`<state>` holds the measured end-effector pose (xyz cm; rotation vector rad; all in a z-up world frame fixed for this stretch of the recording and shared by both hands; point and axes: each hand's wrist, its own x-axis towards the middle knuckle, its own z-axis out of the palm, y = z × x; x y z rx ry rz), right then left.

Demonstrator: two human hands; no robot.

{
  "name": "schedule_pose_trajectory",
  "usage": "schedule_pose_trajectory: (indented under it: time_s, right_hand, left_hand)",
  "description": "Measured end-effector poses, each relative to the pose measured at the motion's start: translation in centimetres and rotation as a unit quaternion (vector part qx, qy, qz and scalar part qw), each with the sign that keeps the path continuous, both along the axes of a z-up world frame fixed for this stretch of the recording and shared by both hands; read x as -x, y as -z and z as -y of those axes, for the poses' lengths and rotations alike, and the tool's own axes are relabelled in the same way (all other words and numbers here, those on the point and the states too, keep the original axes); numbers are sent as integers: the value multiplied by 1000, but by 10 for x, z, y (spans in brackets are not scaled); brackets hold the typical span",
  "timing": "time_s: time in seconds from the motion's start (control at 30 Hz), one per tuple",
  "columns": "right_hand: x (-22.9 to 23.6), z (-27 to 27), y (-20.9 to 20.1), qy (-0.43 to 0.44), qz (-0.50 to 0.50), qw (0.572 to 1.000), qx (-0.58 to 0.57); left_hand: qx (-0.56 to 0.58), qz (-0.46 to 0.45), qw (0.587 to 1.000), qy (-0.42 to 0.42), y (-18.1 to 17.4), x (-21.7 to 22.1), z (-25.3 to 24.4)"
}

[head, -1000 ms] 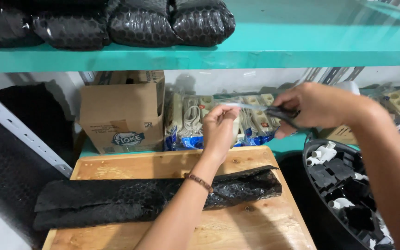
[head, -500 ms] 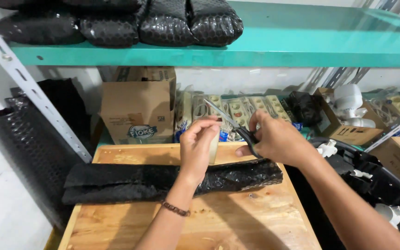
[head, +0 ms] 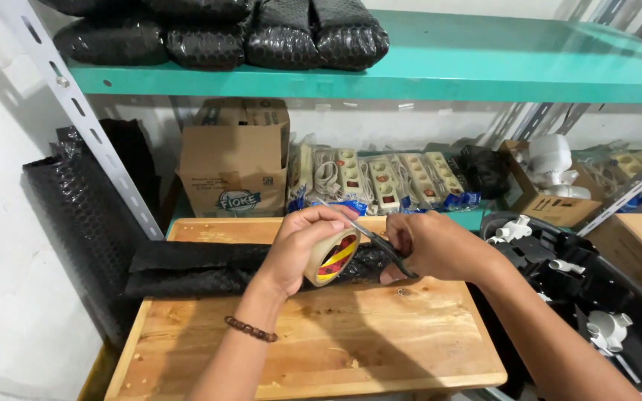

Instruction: The person wraps a power strip in bubble wrap and secures the packaging by cutting and applying tape with scissors.

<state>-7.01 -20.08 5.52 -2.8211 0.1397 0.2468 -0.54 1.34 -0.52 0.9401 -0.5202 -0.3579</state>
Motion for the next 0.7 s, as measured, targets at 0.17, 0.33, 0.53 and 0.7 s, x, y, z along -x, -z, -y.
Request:
schedule_pose_trajectory:
  time_s: [0.17, 0.33, 0.53, 0.7]
  right_hand:
    - [18, 8, 4, -59, -37, 973, -220]
    - [28, 15, 17, -82, -72, 913, -394]
    - [34, 27, 22, -127, -59, 851, -507]
    - [34, 36, 33, -81, 39, 868, -488]
  left_hand:
    - [-13, 11, 999, 45, 0, 1, -6]
    - [-23, 10, 997, 77, -9, 5, -10]
    - [-10, 30, 995, 92, -15, 4, -8]
    - [-10, 47, 997, 57, -30, 14, -1]
